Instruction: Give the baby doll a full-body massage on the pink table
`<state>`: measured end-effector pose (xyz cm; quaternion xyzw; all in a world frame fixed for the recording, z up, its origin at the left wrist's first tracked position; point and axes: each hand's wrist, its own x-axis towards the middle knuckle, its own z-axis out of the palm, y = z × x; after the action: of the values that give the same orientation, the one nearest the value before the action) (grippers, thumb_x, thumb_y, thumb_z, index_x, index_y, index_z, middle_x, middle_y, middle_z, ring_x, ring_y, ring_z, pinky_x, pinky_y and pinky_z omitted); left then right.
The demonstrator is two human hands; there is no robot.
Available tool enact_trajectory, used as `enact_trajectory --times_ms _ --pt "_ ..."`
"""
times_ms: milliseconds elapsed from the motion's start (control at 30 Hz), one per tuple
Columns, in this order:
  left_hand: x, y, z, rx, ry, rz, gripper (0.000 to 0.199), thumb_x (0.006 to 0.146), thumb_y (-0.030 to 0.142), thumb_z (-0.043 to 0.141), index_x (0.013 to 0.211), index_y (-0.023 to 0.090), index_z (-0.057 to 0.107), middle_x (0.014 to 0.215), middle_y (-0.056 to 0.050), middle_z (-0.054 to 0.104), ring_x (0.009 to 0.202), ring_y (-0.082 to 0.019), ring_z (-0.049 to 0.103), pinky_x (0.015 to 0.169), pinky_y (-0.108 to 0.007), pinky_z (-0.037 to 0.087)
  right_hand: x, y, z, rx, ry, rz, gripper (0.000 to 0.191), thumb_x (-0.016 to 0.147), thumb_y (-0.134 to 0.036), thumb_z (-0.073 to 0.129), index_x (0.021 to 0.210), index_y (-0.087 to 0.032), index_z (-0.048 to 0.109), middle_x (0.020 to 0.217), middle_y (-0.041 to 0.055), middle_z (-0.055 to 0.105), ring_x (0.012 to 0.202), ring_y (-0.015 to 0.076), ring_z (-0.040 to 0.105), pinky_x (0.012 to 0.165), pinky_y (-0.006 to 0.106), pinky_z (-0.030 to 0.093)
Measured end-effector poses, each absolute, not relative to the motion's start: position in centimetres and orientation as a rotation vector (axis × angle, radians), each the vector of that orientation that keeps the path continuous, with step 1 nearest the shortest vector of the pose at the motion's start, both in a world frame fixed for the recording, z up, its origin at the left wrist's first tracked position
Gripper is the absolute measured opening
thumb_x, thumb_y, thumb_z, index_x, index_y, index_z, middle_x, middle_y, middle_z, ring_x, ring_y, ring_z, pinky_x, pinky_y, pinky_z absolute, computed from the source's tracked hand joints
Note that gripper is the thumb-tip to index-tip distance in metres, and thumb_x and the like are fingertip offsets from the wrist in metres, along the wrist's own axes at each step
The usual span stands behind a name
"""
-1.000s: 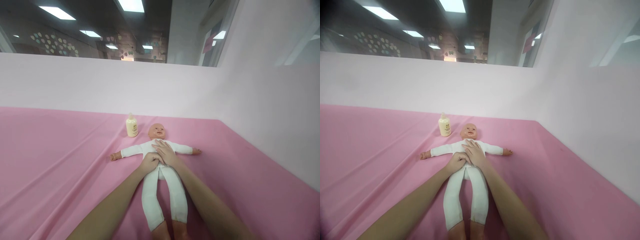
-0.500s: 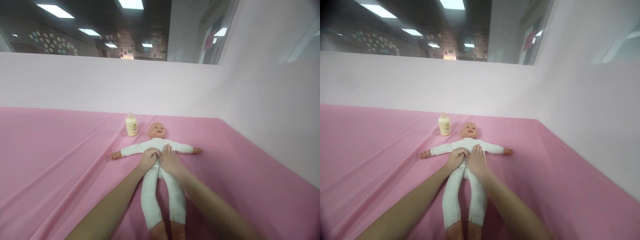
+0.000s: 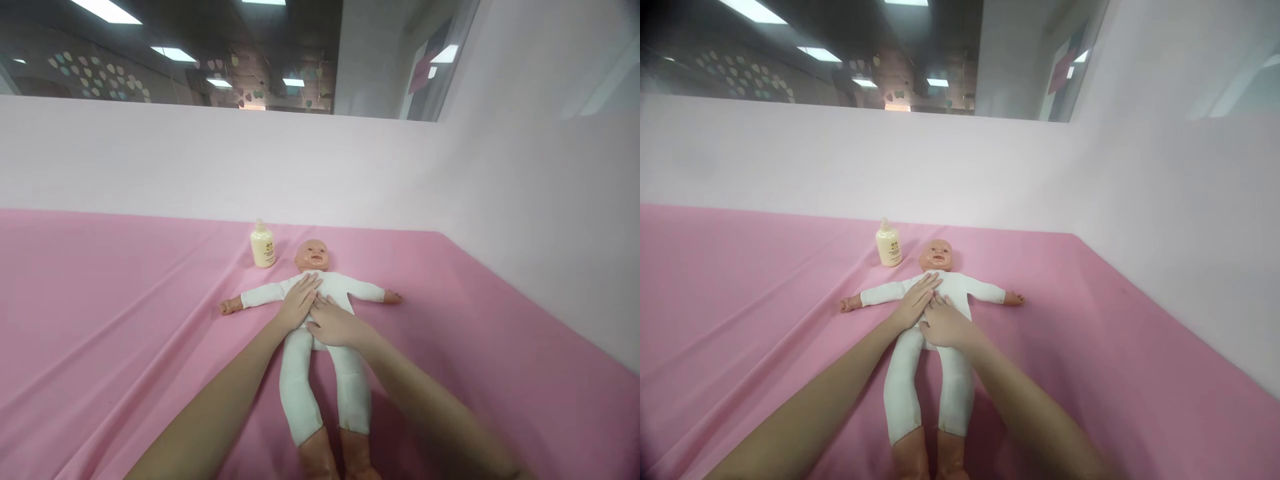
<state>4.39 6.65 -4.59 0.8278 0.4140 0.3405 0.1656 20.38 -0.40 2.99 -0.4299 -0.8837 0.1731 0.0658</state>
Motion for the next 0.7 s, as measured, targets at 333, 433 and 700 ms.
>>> enact_trajectory --times_ms 333,433,700 --pt "3.4 7.9 -5.4 2.269 1.243 1.003 0.054 0.103 0.043 0.022 0.148 0.021 0.043 0.161 -0.006 0.027 0.150 -0.020 0.021 0.124 -0.046 0.015 23.1 3.2 2.8 -0.737 -2.507 1.183 0.030 0.092 -0.038 0.053 0.109 -0.027 0.074 0.124 0.0011 0.069 0.142 0.0235 0.040 0.124 0.052 0.010" --pt "3.4 8.0 -5.7 2.256 1.266 1.022 0.054 0.103 0.042 0.024 0.149 0.020 0.041 0.160 -0.008 0.030 0.150 -0.020 0.022 0.124 -0.046 0.015 23.6 3.5 3.0 -0.688 -2.374 1.411 0.038 0.090 -0.051 0.053 0.092 -0.023 0.079 0.102 0.0025 0.077 0.130 0.0229 0.055 0.124 0.048 0.008" --pt "3.4 8.1 -6.3 2.075 1.444 1.135 0.053 0.099 0.041 0.038 0.146 0.017 0.044 0.154 -0.012 0.040 0.147 -0.025 0.030 0.122 -0.049 0.022 23.7 4.6 0.2 -0.755 -1.814 1.514 0.055 0.088 -0.049 0.053 0.041 -0.021 0.046 0.037 -0.0060 0.042 0.047 0.0100 0.051 0.101 0.036 0.044"
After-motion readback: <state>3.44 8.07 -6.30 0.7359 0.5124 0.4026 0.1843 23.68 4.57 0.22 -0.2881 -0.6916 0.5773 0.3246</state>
